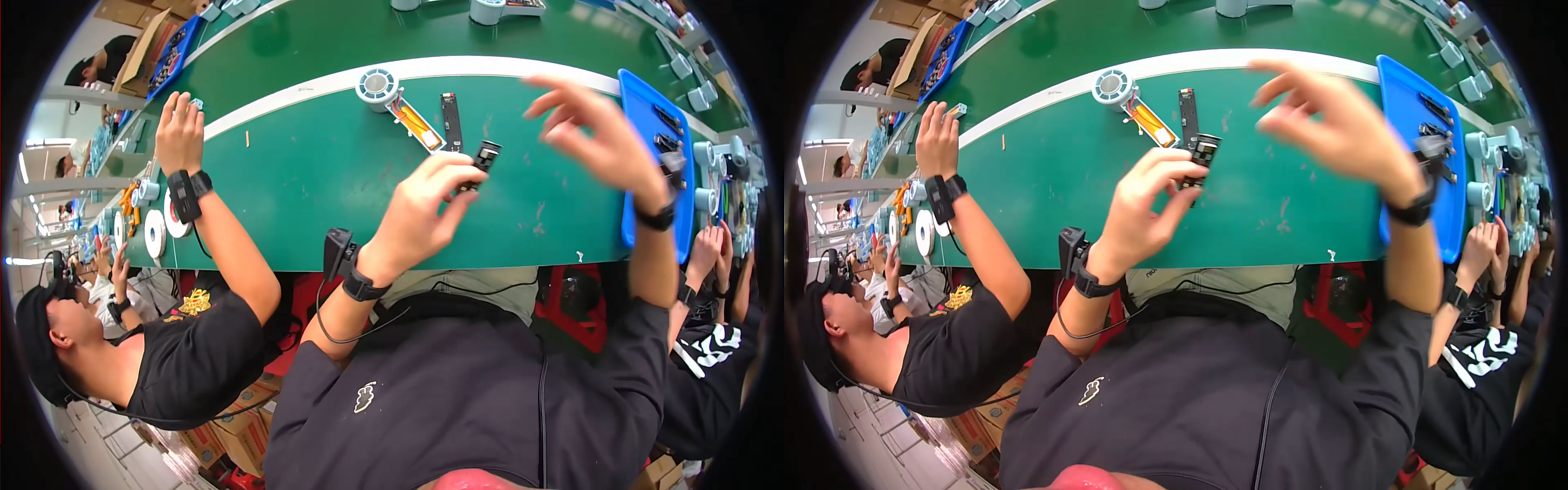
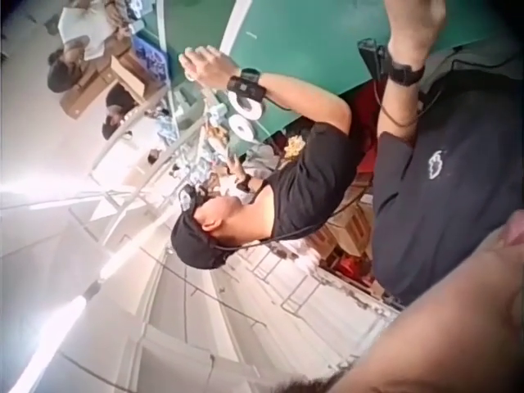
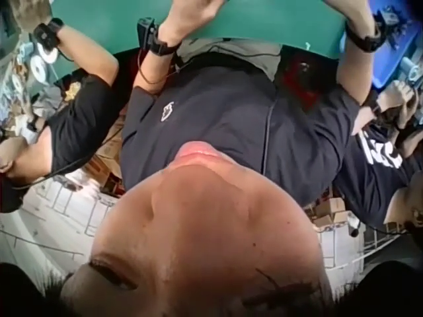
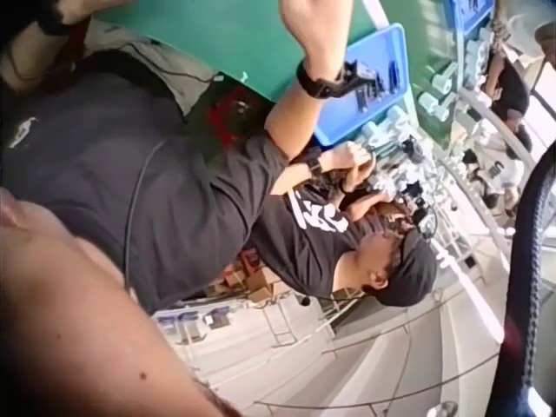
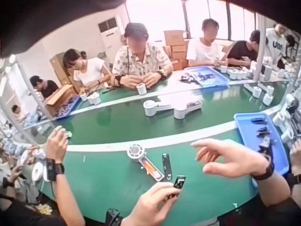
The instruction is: The person connects a circuit board to a battery and fan assembly by hand, fits the board into the housing, and sets the unit aside. They then pick up another fan housing and repeat the process of connecting and fitting a circuit board.
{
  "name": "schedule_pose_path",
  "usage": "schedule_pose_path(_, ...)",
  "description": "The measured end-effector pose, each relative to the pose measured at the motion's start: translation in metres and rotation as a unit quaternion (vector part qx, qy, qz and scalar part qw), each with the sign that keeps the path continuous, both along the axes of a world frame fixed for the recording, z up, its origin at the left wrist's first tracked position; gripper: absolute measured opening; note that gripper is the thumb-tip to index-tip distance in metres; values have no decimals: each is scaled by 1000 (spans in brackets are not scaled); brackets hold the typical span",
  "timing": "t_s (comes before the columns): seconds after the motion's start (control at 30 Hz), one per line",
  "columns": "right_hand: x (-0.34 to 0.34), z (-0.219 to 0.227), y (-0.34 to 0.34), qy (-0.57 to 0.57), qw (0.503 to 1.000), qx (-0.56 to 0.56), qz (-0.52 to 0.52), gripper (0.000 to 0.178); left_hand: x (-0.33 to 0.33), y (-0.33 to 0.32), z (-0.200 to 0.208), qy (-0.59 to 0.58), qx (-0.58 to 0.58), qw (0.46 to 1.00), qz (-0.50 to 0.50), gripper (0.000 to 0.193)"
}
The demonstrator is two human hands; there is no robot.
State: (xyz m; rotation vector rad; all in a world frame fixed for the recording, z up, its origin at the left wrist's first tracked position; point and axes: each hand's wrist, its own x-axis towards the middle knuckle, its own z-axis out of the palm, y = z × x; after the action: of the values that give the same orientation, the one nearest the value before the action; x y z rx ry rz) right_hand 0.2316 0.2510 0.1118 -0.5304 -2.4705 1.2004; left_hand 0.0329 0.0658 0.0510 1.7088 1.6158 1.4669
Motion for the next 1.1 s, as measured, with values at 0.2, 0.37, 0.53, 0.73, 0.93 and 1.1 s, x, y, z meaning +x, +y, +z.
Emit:
schedule_pose_path(0.2, -31, -39, -30, 17, 997, -43, 55, 54, -26, -1, -8, 53, 20, 997, -53, 19)
schedule_pose_path(0.37, -82, -104, -25, -6, 987, 57, -149, 51, -114, -13, -26, -33, -149, 935, 320, 9)
schedule_pose_path(0.53, -110, -122, -22, -15, 947, 256, -195, 40, -156, -15, -45, 343, -136, 850, 375, 34)
schedule_pose_path(0.73, -95, -110, 1, -41, 986, 68, -147, 32, -132, 46, -21, 322, -26, 932, 164, 60)
schedule_pose_path(0.93, -61, -62, -1, 111, 971, -171, -124, 21, -114, 93, -34, 150, -88, 977, -120, 76)
schedule_pose_path(1.1, -70, -60, -6, 267, 922, -248, -133, 20, -92, 96, -30, 179, -22, 967, -178, 74)
